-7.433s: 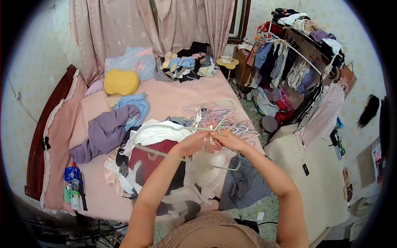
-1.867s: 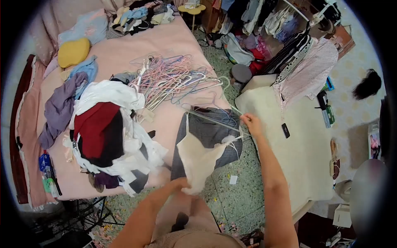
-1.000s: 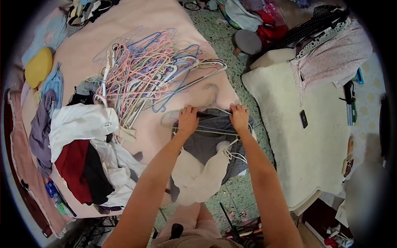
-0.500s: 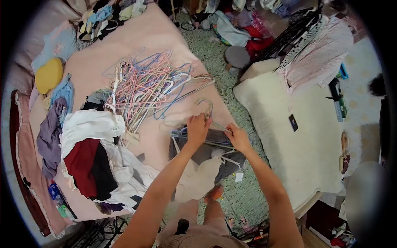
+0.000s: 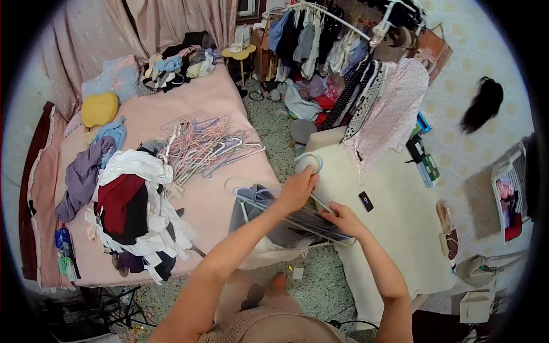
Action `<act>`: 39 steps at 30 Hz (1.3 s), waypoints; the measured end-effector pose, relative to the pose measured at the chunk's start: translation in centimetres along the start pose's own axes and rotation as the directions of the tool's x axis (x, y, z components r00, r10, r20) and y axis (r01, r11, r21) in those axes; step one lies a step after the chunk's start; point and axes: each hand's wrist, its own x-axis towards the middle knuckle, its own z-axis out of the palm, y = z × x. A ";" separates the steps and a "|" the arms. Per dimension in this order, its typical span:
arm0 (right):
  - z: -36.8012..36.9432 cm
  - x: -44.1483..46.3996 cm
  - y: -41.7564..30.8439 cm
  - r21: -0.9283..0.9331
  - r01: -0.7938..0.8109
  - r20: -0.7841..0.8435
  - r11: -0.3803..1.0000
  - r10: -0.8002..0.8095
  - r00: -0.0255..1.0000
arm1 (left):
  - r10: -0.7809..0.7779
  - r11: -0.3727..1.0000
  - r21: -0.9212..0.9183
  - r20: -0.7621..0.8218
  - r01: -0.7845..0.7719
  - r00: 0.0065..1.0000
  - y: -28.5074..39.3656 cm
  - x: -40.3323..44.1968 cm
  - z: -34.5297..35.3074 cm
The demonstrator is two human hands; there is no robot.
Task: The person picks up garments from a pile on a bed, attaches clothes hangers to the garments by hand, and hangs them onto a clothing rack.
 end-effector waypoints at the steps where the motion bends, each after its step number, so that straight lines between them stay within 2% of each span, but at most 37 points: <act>1: -1.7 -1.3 -1.4 0.033 -0.060 0.018 0.998 0.060 0.998 | 0.027 0.993 -0.118 0.013 -0.025 1.000 2.3 0.7 0.1; 2: -3.1 -2.2 -1.9 0.028 -0.054 0.014 0.998 0.054 0.998 | 0.035 0.993 -0.117 0.008 -0.034 0.999 4.5 1.4 0.2; 5: -6.9 -4.2 -3.7 0.219 -0.010 0.001 0.976 0.010 1.000 | 0.091 0.976 -0.198 -0.002 -0.090 0.996 9.4 3.8 0.5; 6: -8.0 -4.6 -4.4 0.215 -0.002 -0.009 0.977 0.004 1.000 | 0.124 0.967 -0.221 -0.014 -0.124 0.992 10.3 4.5 0.6; 8: -10.0 -5.0 -5.7 0.288 -0.078 -0.004 0.954 0.083 0.997 | 0.165 0.955 -0.245 -0.024 -0.166 0.986 11.8 6.1 0.8; 10: -11.4 -4.7 -6.1 0.293 -0.090 -0.021 0.952 0.101 0.995 | 0.150 0.962 -0.227 -0.024 -0.152 0.988 12.6 7.8 0.8; 11: -12.1 -4.1 -5.5 0.300 -0.074 -0.045 0.951 0.092 0.995 | 0.181 0.936 -0.302 -0.032 -0.182 0.983 12.5 9.0 1.1; 14: -14.1 -2.5 -5.2 0.308 -0.065 -0.089 0.949 0.097 0.991 | 0.203 0.920 -0.341 -0.012 -0.195 0.979 11.5 13.1 1.5; 15: -14.7 -1.8 -5.2 0.317 -0.075 -0.105 0.945 0.113 0.988 | 0.174 0.951 -0.263 0.028 -0.161 0.984 12.0 14.1 0.7; 18: -16.2 2.0 -3.6 0.322 -0.053 -0.131 0.945 0.100 0.986 | 0.154 0.957 -0.248 -0.001 -0.150 0.988 10.8 18.2 0.7; 19: -16.5 3.1 -3.8 0.395 -0.069 -0.142 0.916 0.135 0.981 | 0.058 0.982 -0.184 0.042 -0.049 0.997 10.7 19.6 0.4; 20: -16.8 4.3 -3.9 0.383 -0.068 -0.146 0.921 0.133 0.980 | 0.065 0.980 -0.192 0.034 -0.058 0.997 10.2 21.2 0.7; 22: -17.6 6.9 -3.7 0.463 -0.067 -0.074 0.884 0.114 0.991 | 0.050 0.863 -0.503 -0.004 -0.045 0.999 9.1 24.1 1.1; 24: -18.3 9.5 -3.7 0.457 -0.037 -0.056 0.889 0.070 0.996 | 0.059 0.880 -0.472 0.011 -0.046 0.998 8.1 26.5 0.7; 26: -18.9 11.7 -4.0 0.527 -0.083 -0.029 0.846 0.115 0.993 | 0.069 0.901 -0.430 -0.004 -0.064 0.998 7.5 28.5 0.3; 27: -19.4 13.1 -3.7 0.534 -0.098 -0.006 0.840 0.120 0.993 | 0.069 0.870 -0.491 0.042 -0.040 0.997 7.7 29.4 -0.1; 32: -22.4 19.9 -3.2 0.580 -0.134 0.055 0.804 0.126 0.991 | 0.052 0.834 -0.551 0.097 0.010 0.994 6.0 35.3 -1.4; 34: -23.8 23.4 -2.1 0.554 -0.068 0.052 0.829 0.047 0.998 | -0.012 0.786 -0.604 0.201 0.133 0.980 5.4 38.2 -2.1; 35: -24.7 24.8 -1.8 0.574 -0.045 0.068 0.818 0.007 0.998 | -0.044 0.823 -0.550 0.194 0.146 0.980 5.1 39.5 -2.6; 38: -27.9 29.7 -1.2 0.449 -0.016 0.101 0.893 -0.033 0.994 | 0.008 0.842 -0.532 0.176 0.088 0.984 2.9 44.7 -3.4; 39: -28.8 30.7 -1.8 0.488 -0.026 0.118 0.872 -0.036 0.992 | 0.024 0.846 -0.528 0.175 0.073 0.984 2.8 46.1 -3.7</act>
